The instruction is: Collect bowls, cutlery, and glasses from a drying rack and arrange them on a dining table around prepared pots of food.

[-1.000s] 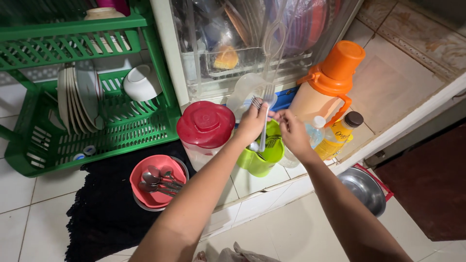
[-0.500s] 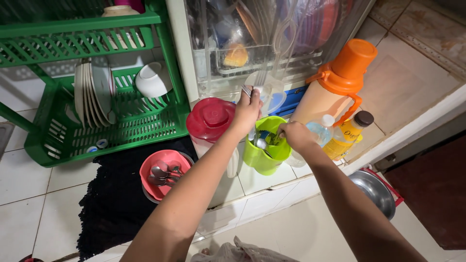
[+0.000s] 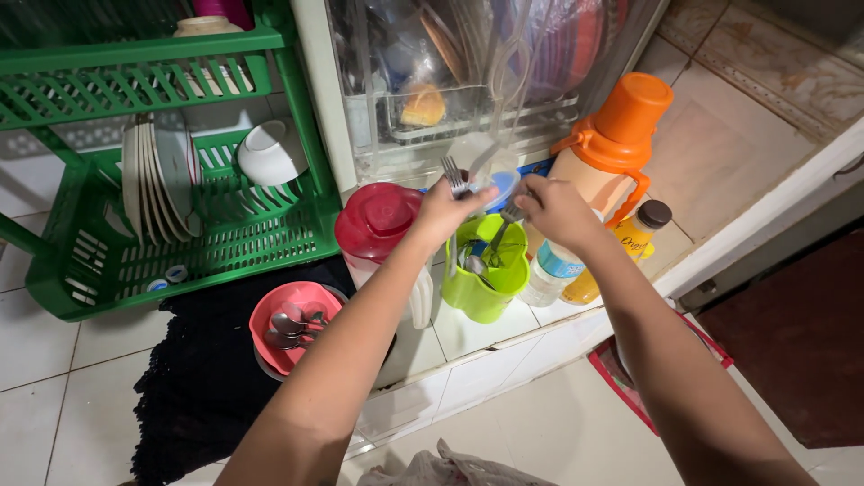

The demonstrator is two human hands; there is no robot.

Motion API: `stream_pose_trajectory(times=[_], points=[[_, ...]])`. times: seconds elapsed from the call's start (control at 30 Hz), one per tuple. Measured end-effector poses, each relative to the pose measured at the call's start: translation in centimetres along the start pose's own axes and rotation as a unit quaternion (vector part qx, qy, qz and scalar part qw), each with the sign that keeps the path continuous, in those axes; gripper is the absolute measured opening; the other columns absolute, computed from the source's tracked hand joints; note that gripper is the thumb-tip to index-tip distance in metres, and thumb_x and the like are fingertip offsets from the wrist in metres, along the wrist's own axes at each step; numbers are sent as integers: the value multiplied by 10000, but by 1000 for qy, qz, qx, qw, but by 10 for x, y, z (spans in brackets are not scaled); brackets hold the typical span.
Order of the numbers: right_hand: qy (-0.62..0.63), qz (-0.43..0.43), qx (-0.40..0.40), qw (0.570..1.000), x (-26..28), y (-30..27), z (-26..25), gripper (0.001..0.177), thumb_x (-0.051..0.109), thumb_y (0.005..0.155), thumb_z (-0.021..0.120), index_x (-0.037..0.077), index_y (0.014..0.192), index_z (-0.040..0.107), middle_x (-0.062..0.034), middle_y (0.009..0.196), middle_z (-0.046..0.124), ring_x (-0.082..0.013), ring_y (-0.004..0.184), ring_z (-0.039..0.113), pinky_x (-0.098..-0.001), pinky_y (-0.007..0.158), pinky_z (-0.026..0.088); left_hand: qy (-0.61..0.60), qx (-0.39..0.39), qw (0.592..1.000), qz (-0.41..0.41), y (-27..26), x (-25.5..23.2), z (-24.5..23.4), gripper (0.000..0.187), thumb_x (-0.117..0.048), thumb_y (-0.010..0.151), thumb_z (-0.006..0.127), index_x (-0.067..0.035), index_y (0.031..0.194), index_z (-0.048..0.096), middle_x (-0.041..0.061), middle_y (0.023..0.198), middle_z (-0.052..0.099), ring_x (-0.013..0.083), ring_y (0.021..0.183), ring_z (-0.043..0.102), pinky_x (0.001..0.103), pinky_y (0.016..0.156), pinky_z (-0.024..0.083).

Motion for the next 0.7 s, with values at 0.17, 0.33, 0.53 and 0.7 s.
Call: stream_pose_trajectory(times=[0.17, 0.33, 0.53, 0.7], points=[[63, -41, -49, 996, 29, 6, -14, 172, 181, 990, 651, 17, 1040, 672, -171, 840, 695, -286, 747, 672, -388, 698, 522, 15, 24, 1000, -12, -11, -10, -2, 569, -417, 684, 924, -86, 1078, 680, -2, 930, 697, 105, 845, 657, 278, 780, 549], [158, -45, -109, 980, 52, 12, -15, 203, 213, 1040, 653, 14, 1071, 672, -108, 793, 631, -159, 705, 562, -318, 648, 472, -47, 158, 986, -4, -29, -24, 14, 487, -411, 785, 866, -64, 1104, 744, 4, 986, 744, 54, 855, 657, 238, 761, 536], [239, -5, -89, 967, 85, 22, 4, 242, 255, 1041, 678, 15, 1014, 670, -15, 708, 606, -85, 627, 517, -278, 575, 441, -163, 163, 967, -111, -54, -3, -17, 412, -434, 1015, 729, -28, 950, 706, -9, 710, 525, 56, 536, 378, 252, 496, 306], [314, -93, -154, 932, 135, 11, 27, 189, 178, 1050, 659, 36, 1156, 596, -13, 845, 628, -62, 735, 573, -224, 662, 486, -267, -41, 950, -155, -92, -23, -86, 418, -498, 1006, 570, -96, 900, 611, 32, 655, 621, 135, 521, 540, 280, 493, 428]])
Point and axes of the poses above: each hand's wrist, its own y-axis towards the middle knuckle, its own z-axis out of the palm, x = y × z, the point moved 7 cm from there along y, towards the middle knuckle
